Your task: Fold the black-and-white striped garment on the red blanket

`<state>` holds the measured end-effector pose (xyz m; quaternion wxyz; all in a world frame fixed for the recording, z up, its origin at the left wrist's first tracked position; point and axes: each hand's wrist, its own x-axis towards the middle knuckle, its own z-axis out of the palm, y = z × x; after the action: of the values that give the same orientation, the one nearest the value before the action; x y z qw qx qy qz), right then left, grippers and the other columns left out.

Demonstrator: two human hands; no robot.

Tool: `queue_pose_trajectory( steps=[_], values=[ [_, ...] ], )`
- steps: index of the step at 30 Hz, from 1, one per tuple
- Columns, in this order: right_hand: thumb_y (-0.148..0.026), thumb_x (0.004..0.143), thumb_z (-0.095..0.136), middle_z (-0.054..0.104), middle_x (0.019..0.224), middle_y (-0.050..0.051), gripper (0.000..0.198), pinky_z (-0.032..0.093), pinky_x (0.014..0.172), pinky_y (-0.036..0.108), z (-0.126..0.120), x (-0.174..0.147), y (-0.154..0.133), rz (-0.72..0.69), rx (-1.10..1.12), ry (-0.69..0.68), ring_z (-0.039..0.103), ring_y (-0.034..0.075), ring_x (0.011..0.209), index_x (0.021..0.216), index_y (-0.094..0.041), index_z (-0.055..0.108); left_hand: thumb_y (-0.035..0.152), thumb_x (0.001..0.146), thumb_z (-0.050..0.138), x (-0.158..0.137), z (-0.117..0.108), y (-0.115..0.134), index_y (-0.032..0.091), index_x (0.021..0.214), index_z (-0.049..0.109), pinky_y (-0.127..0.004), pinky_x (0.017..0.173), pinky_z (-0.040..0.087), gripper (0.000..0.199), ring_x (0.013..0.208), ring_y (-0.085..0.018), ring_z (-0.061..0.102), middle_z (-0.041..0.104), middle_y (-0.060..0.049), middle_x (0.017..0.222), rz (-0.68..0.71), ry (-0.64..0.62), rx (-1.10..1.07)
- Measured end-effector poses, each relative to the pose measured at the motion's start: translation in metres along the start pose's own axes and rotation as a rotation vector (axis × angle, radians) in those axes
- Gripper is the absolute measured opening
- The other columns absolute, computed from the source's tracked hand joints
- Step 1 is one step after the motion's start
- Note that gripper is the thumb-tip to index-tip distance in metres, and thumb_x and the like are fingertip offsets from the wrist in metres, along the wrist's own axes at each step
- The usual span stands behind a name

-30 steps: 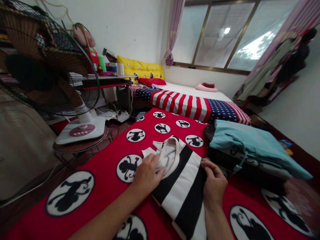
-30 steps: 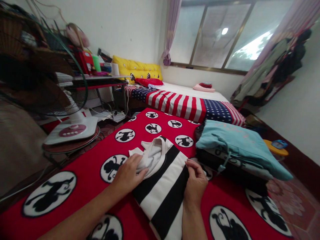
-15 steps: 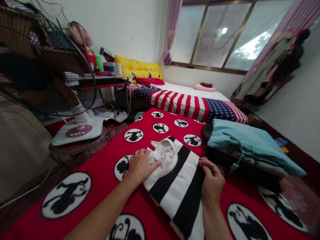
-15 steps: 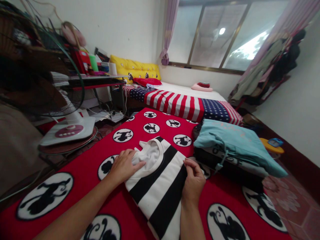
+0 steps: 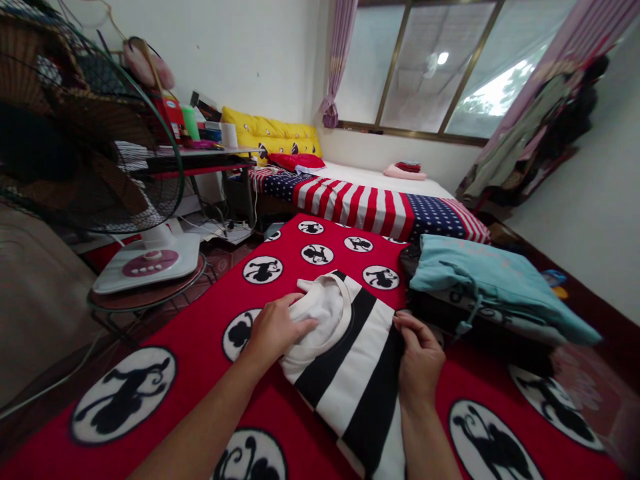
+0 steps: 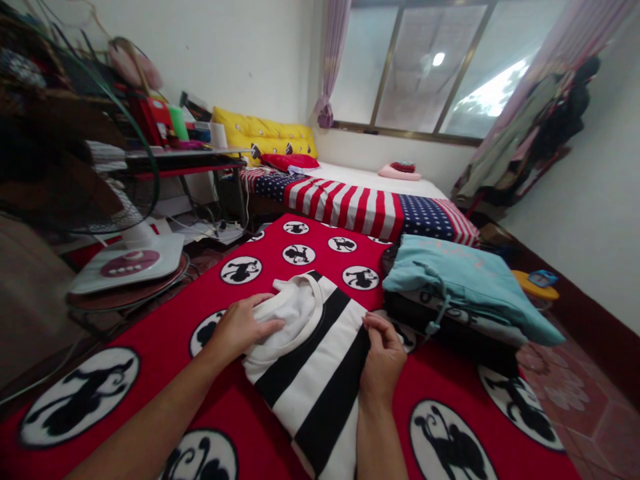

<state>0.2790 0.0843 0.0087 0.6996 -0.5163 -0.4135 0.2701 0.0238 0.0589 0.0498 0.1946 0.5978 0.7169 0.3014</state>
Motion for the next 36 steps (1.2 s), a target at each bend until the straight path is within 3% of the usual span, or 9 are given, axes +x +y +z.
queue_pose_trajectory(
  steps=[3,6,9,13,17,24,27,32,36],
  values=[
    [-0.027,0.072,0.067,0.072,0.089,0.004,0.009,0.045,0.092,0.039,0.001,0.0,-0.001,-0.004,0.002,0.0,0.063,0.021,0.09,0.074,-0.019,0.071,0.049,0.074,0.067,0.0,0.005,-0.007,0.016,0.114,0.066,-0.03,0.076,0.051,0.052,0.092,-0.025,0.069,0.074,-0.008,0.104,-0.007,-0.143,-0.251],
    [-0.027,0.072,0.067,0.071,0.089,0.004,0.009,0.045,0.091,0.039,0.001,0.0,-0.001,0.0,0.009,0.001,0.063,0.021,0.09,0.074,-0.019,0.071,0.049,0.087,0.048,0.006,0.008,-0.019,0.011,0.098,0.071,-0.032,0.071,0.052,0.045,0.084,-0.025,0.07,0.075,-0.009,0.091,-0.064,-0.258,-0.262],
    [-0.027,0.072,0.068,0.071,0.089,0.004,0.009,0.045,0.091,0.039,0.0,0.0,0.0,0.008,0.024,-0.001,0.063,0.021,0.09,0.074,-0.019,0.071,0.044,0.083,0.056,0.015,0.006,-0.026,0.012,0.09,0.071,-0.039,0.082,0.049,0.036,0.096,-0.032,0.067,0.073,-0.014,0.092,-0.082,-0.16,-0.114],
    [-0.026,0.073,0.068,0.072,0.09,0.004,0.008,0.045,0.09,0.038,0.0,0.0,0.002,0.016,0.044,0.0,0.063,0.021,0.089,0.075,-0.019,0.071,0.042,0.082,0.061,0.033,0.004,-0.017,0.016,0.122,0.059,-0.045,0.104,0.033,0.049,0.127,-0.035,0.047,0.06,-0.019,0.127,-0.049,-0.003,0.013],
    [-0.026,0.073,0.068,0.072,0.09,0.004,0.008,0.045,0.09,0.038,-0.001,0.001,0.005,0.011,0.049,0.001,0.064,0.021,0.089,0.076,-0.019,0.071,0.056,0.079,0.061,0.052,0.018,0.0,0.015,0.129,0.054,-0.036,0.098,0.039,0.065,0.12,-0.03,0.054,0.06,-0.017,0.128,0.022,-0.053,-0.017],
    [-0.026,0.073,0.068,0.072,0.09,0.004,0.009,0.044,0.091,0.038,-0.002,0.002,0.006,0.012,0.048,-0.008,0.064,0.021,0.091,0.077,-0.019,0.072,0.057,0.058,0.077,0.07,0.044,0.01,0.014,0.121,0.06,-0.041,0.095,0.04,0.078,0.122,-0.04,0.052,0.061,-0.021,0.127,-0.042,-0.094,-0.144],
    [-0.026,0.073,0.067,0.072,0.09,0.004,0.008,0.045,0.091,0.038,-0.002,0.002,0.005,0.007,0.047,-0.001,0.064,0.021,0.09,0.076,-0.019,0.071,0.056,0.058,0.078,0.073,0.041,0.013,0.009,0.111,0.064,-0.039,0.084,0.047,0.072,0.111,-0.04,0.06,0.067,-0.023,0.115,-0.095,-0.189,-0.267],
    [-0.026,0.073,0.067,0.071,0.089,0.004,0.008,0.045,0.091,0.038,-0.002,0.001,0.004,0.002,0.039,-0.008,0.063,0.02,0.09,0.075,-0.019,0.071,0.055,0.072,0.068,0.061,0.035,0.027,0.01,0.102,0.07,-0.031,0.064,0.054,0.054,0.08,-0.027,0.071,0.076,-0.013,0.092,-0.048,-0.506,-0.539],
    [-0.026,0.072,0.068,0.072,0.09,0.004,0.009,0.045,0.092,0.038,-0.002,0.001,0.004,0.011,0.045,-0.005,0.064,0.021,0.091,0.076,-0.019,0.072,0.05,0.081,0.061,0.058,0.041,0.026,0.011,0.11,0.067,-0.031,0.067,0.055,0.05,0.082,-0.024,0.071,0.075,-0.013,0.098,-0.024,-0.508,-0.569]
  ],
)
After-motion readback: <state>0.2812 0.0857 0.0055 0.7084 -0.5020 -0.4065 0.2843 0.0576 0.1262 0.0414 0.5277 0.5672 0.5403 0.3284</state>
